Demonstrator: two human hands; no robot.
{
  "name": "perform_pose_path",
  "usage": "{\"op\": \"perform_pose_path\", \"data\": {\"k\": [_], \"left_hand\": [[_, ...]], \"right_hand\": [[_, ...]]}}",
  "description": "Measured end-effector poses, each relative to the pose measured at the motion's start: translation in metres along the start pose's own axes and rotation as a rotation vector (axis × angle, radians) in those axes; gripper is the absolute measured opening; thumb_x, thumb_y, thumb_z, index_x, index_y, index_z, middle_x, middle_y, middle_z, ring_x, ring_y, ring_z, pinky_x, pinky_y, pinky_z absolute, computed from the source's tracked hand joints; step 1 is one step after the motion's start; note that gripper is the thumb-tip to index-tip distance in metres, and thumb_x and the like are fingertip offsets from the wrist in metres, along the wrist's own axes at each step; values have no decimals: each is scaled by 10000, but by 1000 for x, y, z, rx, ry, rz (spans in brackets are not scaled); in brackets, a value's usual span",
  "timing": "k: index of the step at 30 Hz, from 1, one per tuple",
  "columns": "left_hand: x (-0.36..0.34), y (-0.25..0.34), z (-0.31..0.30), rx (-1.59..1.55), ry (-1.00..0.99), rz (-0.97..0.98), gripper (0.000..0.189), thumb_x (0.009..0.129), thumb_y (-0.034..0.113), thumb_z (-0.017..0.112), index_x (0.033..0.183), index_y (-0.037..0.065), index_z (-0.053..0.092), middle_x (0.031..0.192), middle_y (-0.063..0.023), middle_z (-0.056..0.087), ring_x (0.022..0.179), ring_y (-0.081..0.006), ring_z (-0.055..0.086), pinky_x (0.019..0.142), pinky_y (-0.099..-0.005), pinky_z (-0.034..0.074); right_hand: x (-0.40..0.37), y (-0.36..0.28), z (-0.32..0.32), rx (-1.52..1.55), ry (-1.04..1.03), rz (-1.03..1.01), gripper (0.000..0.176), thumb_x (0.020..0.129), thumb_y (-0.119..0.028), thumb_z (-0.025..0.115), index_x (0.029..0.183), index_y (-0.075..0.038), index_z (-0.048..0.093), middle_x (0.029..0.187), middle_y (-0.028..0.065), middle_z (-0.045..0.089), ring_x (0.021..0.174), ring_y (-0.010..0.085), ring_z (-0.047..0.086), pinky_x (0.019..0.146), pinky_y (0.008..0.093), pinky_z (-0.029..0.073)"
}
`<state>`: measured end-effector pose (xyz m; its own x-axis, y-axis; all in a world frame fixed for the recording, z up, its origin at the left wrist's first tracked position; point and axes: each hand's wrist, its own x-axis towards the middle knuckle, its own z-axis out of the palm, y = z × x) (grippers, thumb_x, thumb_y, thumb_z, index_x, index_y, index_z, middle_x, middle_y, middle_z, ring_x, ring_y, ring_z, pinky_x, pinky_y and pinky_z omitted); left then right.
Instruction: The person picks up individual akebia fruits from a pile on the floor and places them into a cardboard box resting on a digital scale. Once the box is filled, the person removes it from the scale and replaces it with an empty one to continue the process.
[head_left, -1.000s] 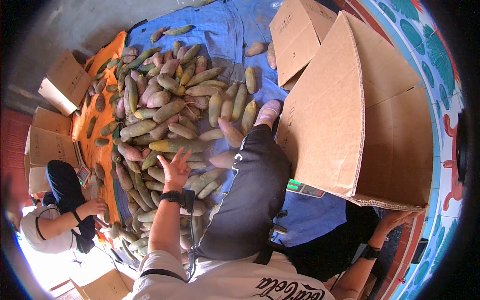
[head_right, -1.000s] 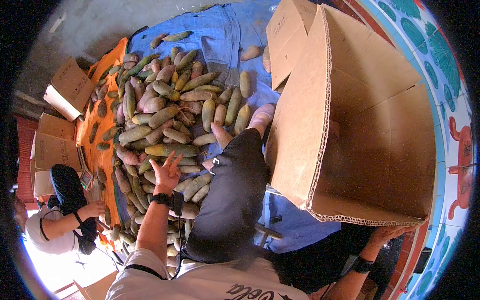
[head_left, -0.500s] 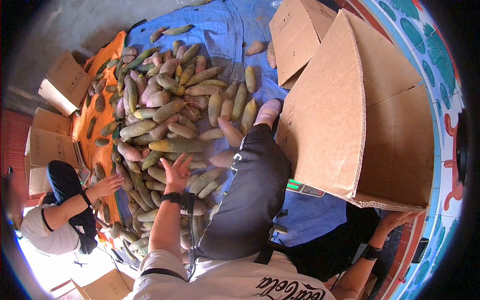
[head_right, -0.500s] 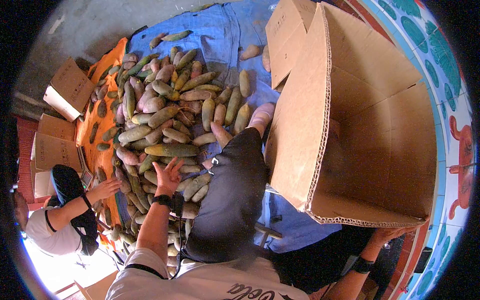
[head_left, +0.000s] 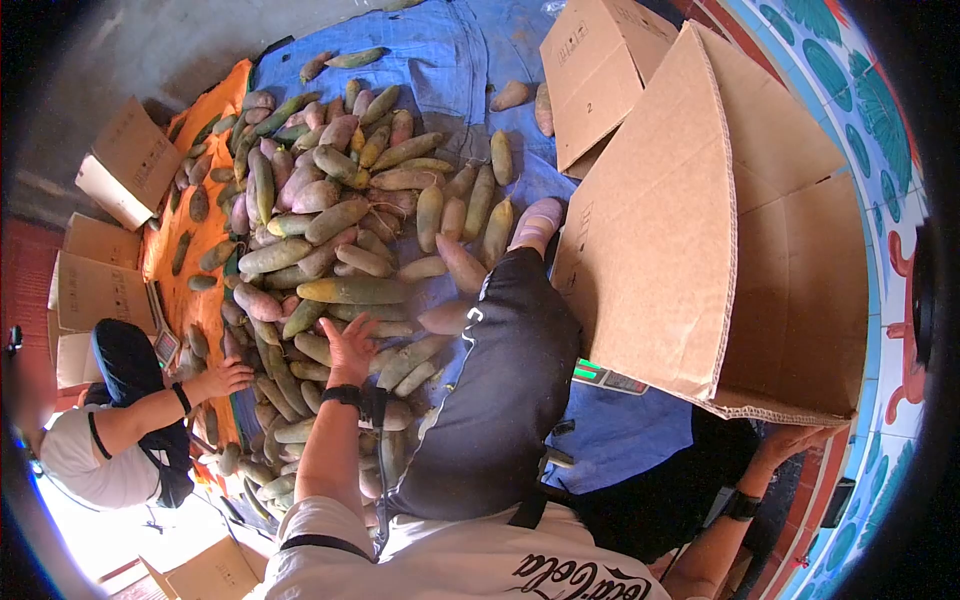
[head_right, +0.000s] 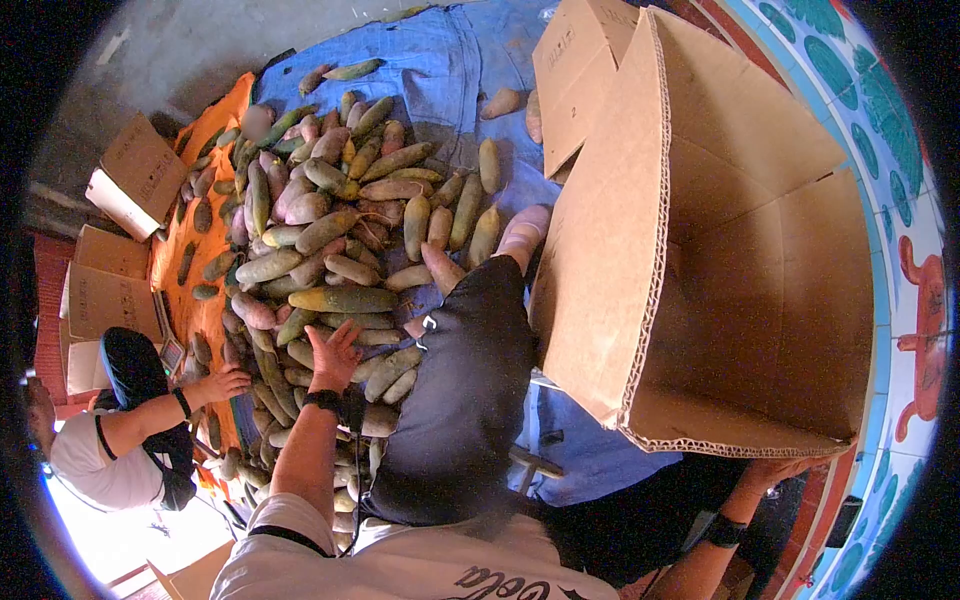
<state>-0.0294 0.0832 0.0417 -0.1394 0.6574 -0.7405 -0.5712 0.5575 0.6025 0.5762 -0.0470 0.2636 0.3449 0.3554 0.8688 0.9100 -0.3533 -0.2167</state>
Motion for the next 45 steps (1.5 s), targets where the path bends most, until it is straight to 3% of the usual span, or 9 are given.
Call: {"op": "perform_pose_path", "data": {"k": [6,8,11,17,20,23,29,42,45], "left_hand": [[11,-1,-15,48,-1,38,984,743,797,183,1354,35,311,1391,-156,323,768,-209,471,779,-336,382],[6,3,-9,50,45,47,974,750,787,195,1374,42,264,1429,-155,242,1128,-326,431,973,-392,306],[9,6,-11,140,70,30,941,746,788,215,1410,122,192,1460,-112,166,1313,-314,232,1035,-414,217],[33,22,-12,283,220,271,844,802,670,377,1390,85,222,1398,-172,292,1245,-369,305,1033,-426,235],[145,6,-113,1604,355,929,722,812,525,495,1358,98,296,1352,-204,345,1217,-375,329,1025,-429,248],[109,30,-80,1386,506,653,672,804,451,526,1342,103,325,1339,-222,348,1247,-381,290,1031,-416,254],[77,72,-35,1707,520,232,747,781,474,551,1382,146,251,1456,-126,127,1330,-329,145,1066,-401,233],[58,82,-23,2086,527,0,648,713,197,655,1288,112,368,1349,-138,291,1210,-341,334,926,-412,406],[56,57,-49,2051,596,358,605,711,199,666,1227,66,380,1278,-164,376,1187,-325,380,912,-397,412]], "right_hand": [[-1,0,0,-53,-7,-38,789,859,-643,153,1399,-67,148,1409,205,215,1295,349,240,1061,507,196],[-5,15,-2,-64,-19,-57,774,872,-623,135,1404,-61,124,1422,202,185,1311,343,205,1077,494,157],[-3,3,-1,-2,-32,-54,758,882,-604,122,1407,-57,107,1435,200,149,1324,342,168,1087,489,117],[-2,4,0,13,-46,-75,770,876,-615,147,1408,-61,109,1442,196,131,1328,348,148,1084,488,115],[-2,3,0,6,-60,-87,770,876,-615,149,1408,-61,109,1442,195,130,1329,348,147,1083,487,114],[-3,1,0,2,-74,-104,770,876,-615,151,1408,-61,109,1443,195,129,1329,348,145,1083,487,114],[-15,-10,-10,11,-143,-210,770,876,-615,154,1409,-61,108,1444,194,126,1330,348,142,1082,487,113],[-39,-23,-39,93,-354,-430,770,876,-615,161,1409,-62,107,1446,191,120,1331,349,136,1081,485,112],[-36,-25,-32,83,-327,-401,771,876,-615,162,1409,-62,106,1447,191,119,1331,349,135,1081,485,111]]}}
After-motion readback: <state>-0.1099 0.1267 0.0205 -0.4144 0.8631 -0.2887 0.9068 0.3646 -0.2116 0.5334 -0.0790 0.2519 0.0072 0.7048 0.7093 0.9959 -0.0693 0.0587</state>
